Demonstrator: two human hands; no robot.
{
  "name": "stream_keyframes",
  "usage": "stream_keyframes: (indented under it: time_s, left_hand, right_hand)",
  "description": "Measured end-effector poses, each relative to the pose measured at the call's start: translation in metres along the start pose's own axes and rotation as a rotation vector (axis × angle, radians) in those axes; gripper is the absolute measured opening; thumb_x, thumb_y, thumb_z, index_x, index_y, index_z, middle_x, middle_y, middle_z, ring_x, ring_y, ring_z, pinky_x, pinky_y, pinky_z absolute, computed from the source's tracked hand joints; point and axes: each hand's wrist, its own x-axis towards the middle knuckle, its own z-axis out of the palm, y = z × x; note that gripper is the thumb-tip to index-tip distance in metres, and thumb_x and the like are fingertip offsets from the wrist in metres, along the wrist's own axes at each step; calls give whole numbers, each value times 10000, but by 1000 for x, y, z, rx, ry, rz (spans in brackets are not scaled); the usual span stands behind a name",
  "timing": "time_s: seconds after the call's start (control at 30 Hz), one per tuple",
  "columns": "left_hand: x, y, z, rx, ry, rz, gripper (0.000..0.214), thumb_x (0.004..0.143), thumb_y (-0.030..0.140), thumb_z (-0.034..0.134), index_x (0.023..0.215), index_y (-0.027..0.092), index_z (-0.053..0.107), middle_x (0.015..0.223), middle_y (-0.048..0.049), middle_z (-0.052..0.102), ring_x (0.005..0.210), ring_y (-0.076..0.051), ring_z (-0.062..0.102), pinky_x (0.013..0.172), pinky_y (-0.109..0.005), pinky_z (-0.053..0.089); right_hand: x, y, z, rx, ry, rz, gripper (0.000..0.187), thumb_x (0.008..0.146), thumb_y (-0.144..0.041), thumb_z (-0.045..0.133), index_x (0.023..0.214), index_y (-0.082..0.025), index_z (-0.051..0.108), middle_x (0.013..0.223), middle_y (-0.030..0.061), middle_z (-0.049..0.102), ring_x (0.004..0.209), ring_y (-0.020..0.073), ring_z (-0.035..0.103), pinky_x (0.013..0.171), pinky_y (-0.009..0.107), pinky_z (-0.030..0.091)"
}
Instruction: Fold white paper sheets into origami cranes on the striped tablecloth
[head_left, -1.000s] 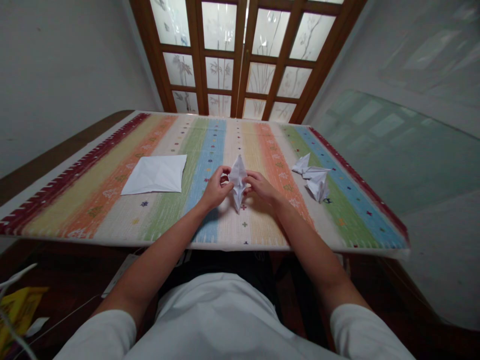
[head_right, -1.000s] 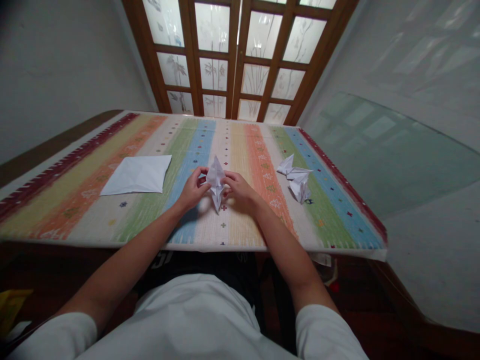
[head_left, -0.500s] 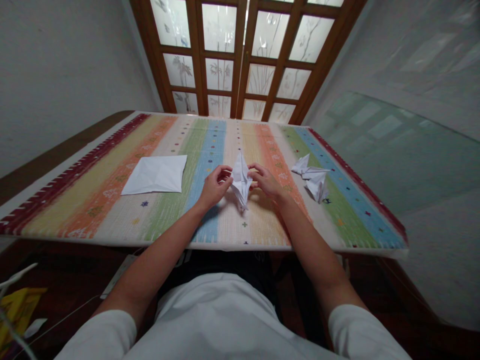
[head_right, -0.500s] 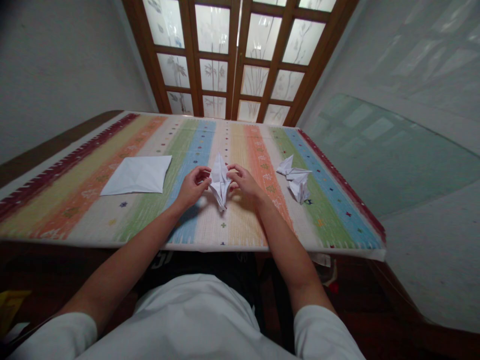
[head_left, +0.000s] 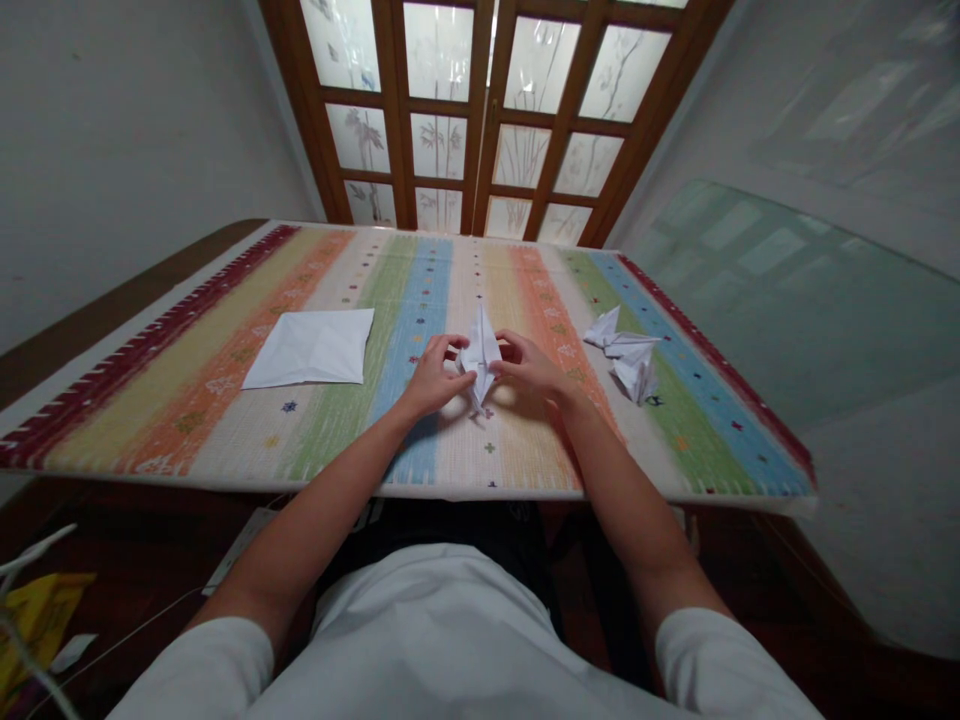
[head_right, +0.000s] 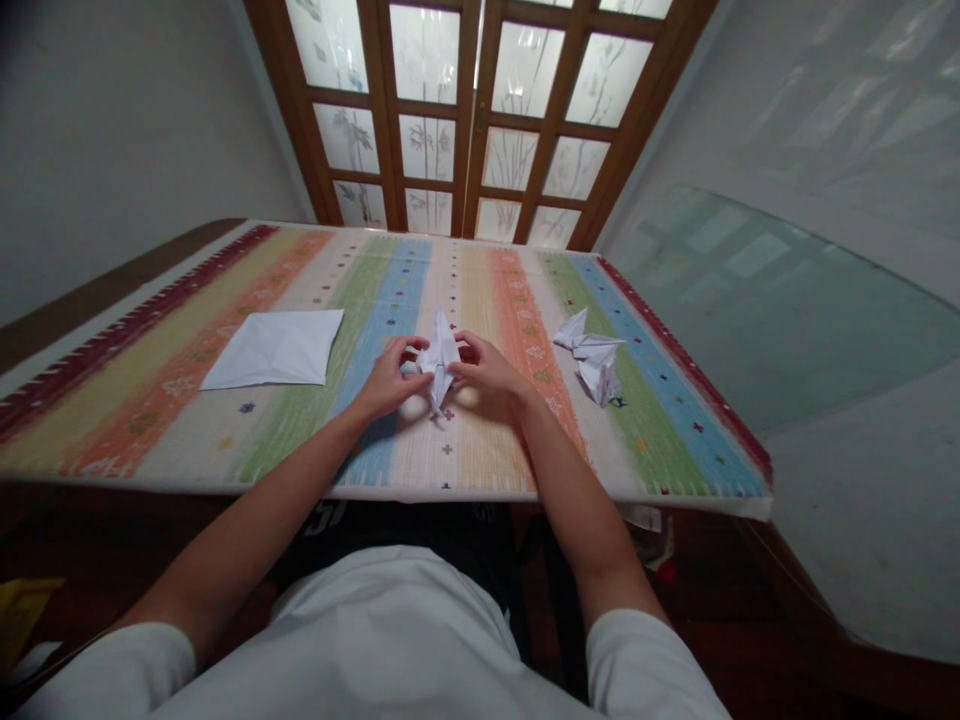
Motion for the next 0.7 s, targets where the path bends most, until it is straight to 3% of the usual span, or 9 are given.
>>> stream_keyframes:
  time_s: [0.13, 0.27, 0.43, 0.57, 0.7]
  left_hand:
    - [-1, 0, 1, -77, -26, -8, 577, 717, 112, 762, 1265, 249, 644, 1408, -133, 616, 1135, -259, 661, 733, -296, 621]
    - [4, -6, 6, -261, 35, -99, 677, 671, 85, 795, 1291, 274, 598, 1314, -102, 671, 1043, -211, 689, 812, -328, 634]
    - [7, -11, 7, -415, 54, -222, 406, 689, 140, 812, 1070, 185, 677, 1056, -83, 762, 919, -194, 730, 841, -328, 622]
    - [5, -9, 5, -404, 112, -224, 286, 735, 201, 794, 1002, 182, 695, 994, -56, 761, 824, -173, 710, 735, -284, 598]
    - [4, -6, 5, -349, 172, -201, 238, 793, 222, 786, 996, 191, 666, 1018, -48, 746, 813, -160, 700, 685, -249, 573]
  right_hand:
    - [0, 2, 4, 31, -26, 67, 451, 779, -306, 856, 1178, -267, 652, 996, 41, 767, 853, 213, 723, 702, 317, 640]
    - [5, 6, 11, 138, 81, 121, 504, 774, -349, 859, 1211, -292, 613, 966, 1, 741, 786, 179, 705, 663, 300, 626]
    - [9, 12, 20, 272, 211, 144, 606, 743, -408, 913, 1208, -309, 538, 869, -51, 712, 705, 167, 694, 633, 298, 600]
    - [5, 10, 27, 274, 124, 193, 561, 709, -390, 960, 1107, -283, 578, 898, 5, 746, 847, 216, 755, 734, 338, 635]
    - [2, 10, 35, 287, 55, 210, 544, 746, -392, 945, 1148, -295, 591, 939, 22, 757, 856, 226, 755, 745, 362, 642]
